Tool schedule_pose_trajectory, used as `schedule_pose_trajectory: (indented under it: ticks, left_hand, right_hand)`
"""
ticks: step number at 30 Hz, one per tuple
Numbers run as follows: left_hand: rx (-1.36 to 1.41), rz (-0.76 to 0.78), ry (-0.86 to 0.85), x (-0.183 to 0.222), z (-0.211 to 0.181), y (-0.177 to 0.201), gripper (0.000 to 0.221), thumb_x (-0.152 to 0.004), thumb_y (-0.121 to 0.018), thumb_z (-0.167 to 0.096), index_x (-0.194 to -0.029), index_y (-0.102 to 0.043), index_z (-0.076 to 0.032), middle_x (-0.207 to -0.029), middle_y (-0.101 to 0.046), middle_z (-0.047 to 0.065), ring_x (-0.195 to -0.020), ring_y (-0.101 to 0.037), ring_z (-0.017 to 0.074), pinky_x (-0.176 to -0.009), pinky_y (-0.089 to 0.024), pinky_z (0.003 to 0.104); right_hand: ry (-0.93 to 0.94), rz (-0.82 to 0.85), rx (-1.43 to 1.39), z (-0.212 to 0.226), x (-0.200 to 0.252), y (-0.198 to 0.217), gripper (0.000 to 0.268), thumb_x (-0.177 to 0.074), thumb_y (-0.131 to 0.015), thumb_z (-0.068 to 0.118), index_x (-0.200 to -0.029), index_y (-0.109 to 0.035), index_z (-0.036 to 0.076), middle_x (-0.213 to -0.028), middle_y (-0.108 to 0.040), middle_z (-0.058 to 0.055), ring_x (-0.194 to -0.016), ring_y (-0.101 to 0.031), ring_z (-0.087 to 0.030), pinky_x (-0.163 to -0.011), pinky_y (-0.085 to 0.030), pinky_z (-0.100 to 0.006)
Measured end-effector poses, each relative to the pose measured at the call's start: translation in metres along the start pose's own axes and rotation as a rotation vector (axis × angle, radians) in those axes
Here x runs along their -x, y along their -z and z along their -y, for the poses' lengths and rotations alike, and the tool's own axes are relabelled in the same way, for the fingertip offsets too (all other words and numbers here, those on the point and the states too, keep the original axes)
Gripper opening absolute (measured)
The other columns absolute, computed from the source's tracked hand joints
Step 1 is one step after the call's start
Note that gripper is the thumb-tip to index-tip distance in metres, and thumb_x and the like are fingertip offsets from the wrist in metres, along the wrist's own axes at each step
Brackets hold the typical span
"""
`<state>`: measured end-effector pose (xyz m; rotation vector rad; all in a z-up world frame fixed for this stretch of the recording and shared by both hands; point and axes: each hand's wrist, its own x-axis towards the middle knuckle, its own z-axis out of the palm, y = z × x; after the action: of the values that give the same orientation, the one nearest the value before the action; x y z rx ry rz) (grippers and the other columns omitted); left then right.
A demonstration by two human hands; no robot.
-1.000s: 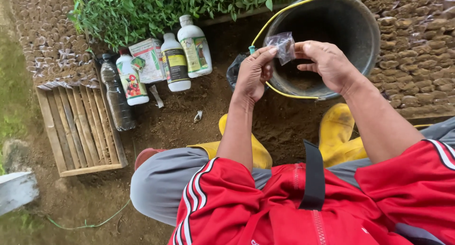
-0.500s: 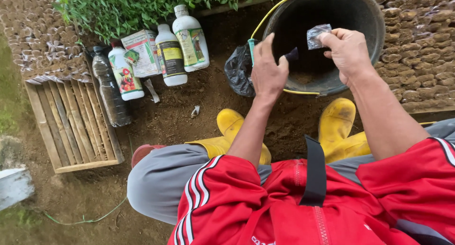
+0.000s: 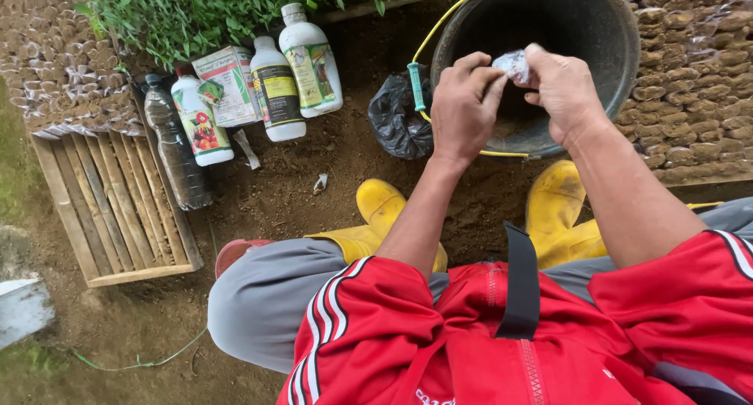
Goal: Filling small plastic bags with soil from a bucket for seed germination
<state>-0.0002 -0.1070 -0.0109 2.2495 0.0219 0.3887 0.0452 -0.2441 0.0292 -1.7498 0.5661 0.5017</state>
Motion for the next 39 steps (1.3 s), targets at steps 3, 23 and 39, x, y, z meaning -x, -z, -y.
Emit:
schedule_pose_trajectory:
  ticks: [3, 23, 39]
  left_hand:
    - [0.503, 0.03, 0.427, -0.006, 0.004, -0.002, 0.013, -0.089, -0.076, -0.022, -0.098, -0.079, -0.012, -0.108, -0.07, 0.0, -0.091, -0.061, 0.0142, -0.081, -0.054, 0.029]
    - [0.198, 0.074, 0.342, -0.012, -0.018, 0.023, 0.026, -0.085, -0.072, -0.034, -0.109, -0.075, -0.025, -0.108, -0.068, -0.003, -0.103, -0.067, 0.0157, -0.089, -0.056, 0.032]
    - [0.747, 0.203, 0.579, -0.021, -0.017, 0.035, 0.028, -0.086, -0.071, -0.016, -0.113, -0.079, -0.01, -0.109, -0.078, 0.004, -0.105, -0.07, 0.0143, -0.101, -0.055, 0.031]
  right_hand:
    - [0.056, 0.027, -0.053, 0.007, 0.005, 0.006, 0.016, -0.097, -0.05, 0.032, -0.106, -0.063, 0.028, -0.109, -0.068, 0.01, -0.098, -0.062, -0.001, -0.081, -0.046, -0.024]
    - [0.527, 0.199, 0.143, -0.011, 0.001, 0.009, 0.002, -0.102, -0.07, 0.012, -0.102, -0.068, 0.011, -0.119, -0.071, -0.004, -0.108, -0.064, -0.009, -0.096, -0.052, -0.022]
    - [0.641, 0.153, 0.128, -0.007, 0.008, 0.011, 0.005, -0.106, -0.064, 0.003, -0.105, -0.067, 0.005, -0.112, -0.071, -0.007, -0.098, -0.069, -0.013, -0.092, -0.06, -0.026]
